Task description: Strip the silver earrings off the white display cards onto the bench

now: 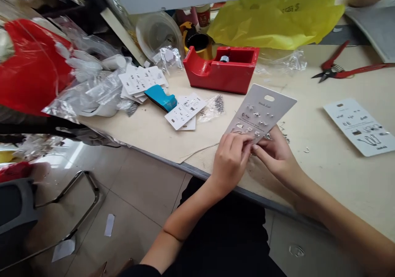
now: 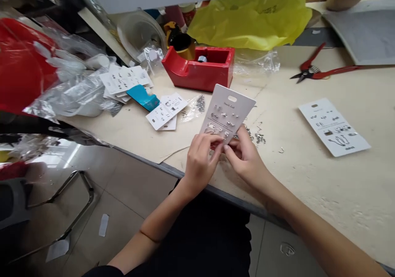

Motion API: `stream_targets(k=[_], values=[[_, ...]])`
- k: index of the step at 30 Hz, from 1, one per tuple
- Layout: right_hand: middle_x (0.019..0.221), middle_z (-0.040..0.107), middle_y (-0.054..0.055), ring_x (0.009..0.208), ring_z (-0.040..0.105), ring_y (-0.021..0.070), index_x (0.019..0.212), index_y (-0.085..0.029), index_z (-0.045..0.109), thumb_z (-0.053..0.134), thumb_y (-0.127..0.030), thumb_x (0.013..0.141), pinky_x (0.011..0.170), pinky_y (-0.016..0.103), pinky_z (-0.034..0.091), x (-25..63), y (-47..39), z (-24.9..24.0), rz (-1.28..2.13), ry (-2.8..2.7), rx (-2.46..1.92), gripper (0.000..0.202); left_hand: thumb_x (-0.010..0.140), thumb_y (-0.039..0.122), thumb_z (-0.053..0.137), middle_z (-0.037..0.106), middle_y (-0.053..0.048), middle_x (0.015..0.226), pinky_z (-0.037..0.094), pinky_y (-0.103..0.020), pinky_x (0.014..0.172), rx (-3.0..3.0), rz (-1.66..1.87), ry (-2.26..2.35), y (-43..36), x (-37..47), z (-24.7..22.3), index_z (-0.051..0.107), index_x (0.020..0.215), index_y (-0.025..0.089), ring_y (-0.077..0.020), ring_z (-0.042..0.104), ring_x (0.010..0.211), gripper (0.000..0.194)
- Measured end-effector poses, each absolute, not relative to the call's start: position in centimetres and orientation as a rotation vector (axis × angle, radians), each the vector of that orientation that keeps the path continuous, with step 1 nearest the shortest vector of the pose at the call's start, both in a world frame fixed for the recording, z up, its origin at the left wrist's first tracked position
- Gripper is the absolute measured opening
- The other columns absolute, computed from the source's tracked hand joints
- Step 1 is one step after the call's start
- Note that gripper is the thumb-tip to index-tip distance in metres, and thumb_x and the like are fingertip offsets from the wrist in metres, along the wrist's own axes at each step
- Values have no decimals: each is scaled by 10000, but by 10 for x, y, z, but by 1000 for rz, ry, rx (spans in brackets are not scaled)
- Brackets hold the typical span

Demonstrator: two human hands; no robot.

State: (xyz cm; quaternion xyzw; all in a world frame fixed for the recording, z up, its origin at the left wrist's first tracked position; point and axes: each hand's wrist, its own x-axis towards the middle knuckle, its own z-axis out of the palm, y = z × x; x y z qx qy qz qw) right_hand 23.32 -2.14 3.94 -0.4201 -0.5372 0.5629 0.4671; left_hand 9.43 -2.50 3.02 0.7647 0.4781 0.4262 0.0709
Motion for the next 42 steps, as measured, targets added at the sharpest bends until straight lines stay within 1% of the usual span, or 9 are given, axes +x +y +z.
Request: stream_targets(k=[5,11,19,23,25,29,31,36,42], values=[[1240,688,58,1056,723,210,1322,-304,440,603,-299,943,858,372,638,232,-22,41,1465,-1263,-1012,413,950,151,567,685,-44,905,564,-285,765,2283,1247,1455,-26,93,32,557,1079,156,-151,648,873,129],[1264,688,42,1053,725,195,1296,-295,468,589,-312,963,847,349,637,232,-23,42,1470,-1266,-1016,355,944,140,574,676,-41,890,554,-266,777,2300,1212,1474,-29,93,35,556,1035,149,-143,636,862,93],[1158,727,31,990,741,192,1184,-275,521,629,-298,938,808,358,651,233,-21,40,1461,-1201,-1052,270,946,129,566,672,-48,898,536,-257,755,2309,1165,1470,-29,95,37,536,1054,133,-136,613,828,112],[1060,753,25,951,748,205,1140,-279,523,659,-365,914,730,352,659,233,-19,41,1472,-1156,-1074,276,965,148,535,657,-41,869,537,-268,751,2329,1175,1450,-28,97,38,529,988,153,-137,594,806,25],[1055,756,25,944,749,201,1135,-277,525,660,-385,914,709,339,657,233,-19,42,1477,-1149,-1064,281,969,148,526,657,-39,868,538,-273,762,2346,1176,1446,-26,97,38,537,965,157,-140,588,813,15],[1106,752,21,923,748,168,1165,-269,532,680,-342,912,721,300,648,233,-19,45,1475,-1146,-1041,302,945,111,550,663,-42,879,537,-274,773,2373,1156,1467,-25,97,39,570,962,144,-149,587,835,42],[1094,756,18,903,748,158,1151,-264,536,695,-331,902,725,291,645,233,-19,44,1472,-1142,-1038,302,936,103,562,664,-43,879,537,-272,773,2365,1144,1485,-24,98,40,577,968,140,-150,592,838,51],[998,765,4,841,750,156,1100,-261,544,744,-333,857,682,279,640,233,-17,40,1459,-1097,-1041,324,938,127,580,662,-46,877,528,-255,763,2341,1140,1492,-24,100,40,566,1019,123,-140,602,827,82],[785,716,-42,674,699,114,1119,-251,567,740,-381,861,620,240,626,235,-17,36,1441,-1055,-1090,337,950,129,560,646,-36,859,491,-249,741,2379,1117,1483,-28,98,37,563,953,144,-142,554,795,16]])
